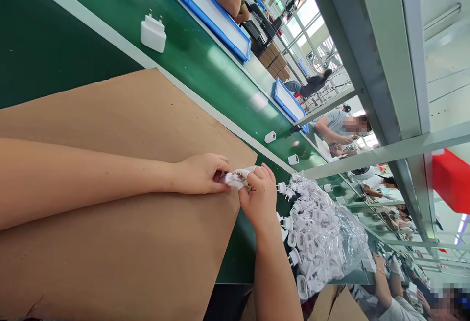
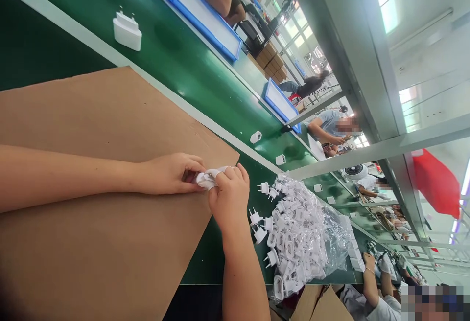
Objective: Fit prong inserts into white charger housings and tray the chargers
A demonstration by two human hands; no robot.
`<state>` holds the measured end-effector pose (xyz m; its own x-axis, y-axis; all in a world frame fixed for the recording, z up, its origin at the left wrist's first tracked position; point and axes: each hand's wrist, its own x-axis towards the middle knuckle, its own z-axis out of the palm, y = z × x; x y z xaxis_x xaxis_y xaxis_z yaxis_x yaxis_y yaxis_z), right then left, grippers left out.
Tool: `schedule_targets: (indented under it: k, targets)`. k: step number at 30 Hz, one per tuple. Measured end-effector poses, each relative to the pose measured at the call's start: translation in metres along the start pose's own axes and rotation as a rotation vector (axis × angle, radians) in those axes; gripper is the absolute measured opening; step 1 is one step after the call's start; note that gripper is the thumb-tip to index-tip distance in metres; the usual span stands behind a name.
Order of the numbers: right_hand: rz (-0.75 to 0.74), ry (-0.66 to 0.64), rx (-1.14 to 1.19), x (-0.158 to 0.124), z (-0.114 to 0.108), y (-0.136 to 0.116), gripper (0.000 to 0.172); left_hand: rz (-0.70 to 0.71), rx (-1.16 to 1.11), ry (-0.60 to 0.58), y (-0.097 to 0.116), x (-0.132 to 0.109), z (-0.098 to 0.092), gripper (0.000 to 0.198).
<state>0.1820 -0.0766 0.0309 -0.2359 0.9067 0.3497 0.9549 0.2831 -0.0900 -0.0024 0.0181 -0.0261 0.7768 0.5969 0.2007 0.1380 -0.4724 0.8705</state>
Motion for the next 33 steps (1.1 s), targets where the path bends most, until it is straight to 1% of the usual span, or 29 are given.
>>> schedule_targets:
  k: [4, 6, 10, 12, 14, 19, 23, 24, 26, 29, 33]
  targets:
    - [0.007, 0.020, -0.053, 0.001, 0.000, -0.004, 0.033, -0.055, 0.009, 0.023, 0.003, -0.001, 0.001, 0.038]
    - [0.023, -0.004, -0.060, 0.002, -0.001, -0.005, 0.031, -0.084, 0.017, 0.039, 0.006, -0.001, 0.001, 0.040]
    - [0.115, -0.088, -0.010, 0.005, -0.001, -0.003, 0.017, -0.132, 0.025, 0.027, 0.008, -0.001, 0.003, 0.041]
    - [0.157, -0.105, -0.003, 0.007, -0.001, -0.004, 0.016, -0.131, 0.046, 0.015, 0.009, -0.001, 0.003, 0.042]
    - [0.194, -0.095, -0.021, 0.007, -0.001, -0.008, 0.016, -0.114, 0.077, 0.013, 0.009, -0.001, 0.003, 0.045]
    - [0.278, -0.072, -0.001, 0.003, 0.004, -0.020, 0.015, -0.072, 0.132, 0.044, 0.006, -0.005, 0.008, 0.051]
    - [0.345, -0.036, 0.020, 0.000, 0.012, -0.022, 0.012, -0.050, 0.187, 0.125, -0.002, -0.008, 0.014, 0.073]
    - [0.356, -0.030, 0.039, -0.001, 0.014, -0.021, 0.012, -0.034, 0.224, 0.151, -0.004, -0.009, 0.016, 0.073]
    - [0.367, -0.023, 0.076, -0.002, 0.016, -0.019, 0.012, 0.010, 0.309, 0.178, -0.006, -0.011, 0.017, 0.064]
    - [0.368, 0.002, 0.104, -0.004, 0.020, -0.016, 0.009, 0.045, 0.399, 0.167, -0.007, -0.013, 0.018, 0.053]
    - [0.406, 0.051, 0.172, -0.006, 0.029, -0.013, 0.006, 0.055, 0.418, 0.177, -0.004, -0.013, 0.018, 0.047]
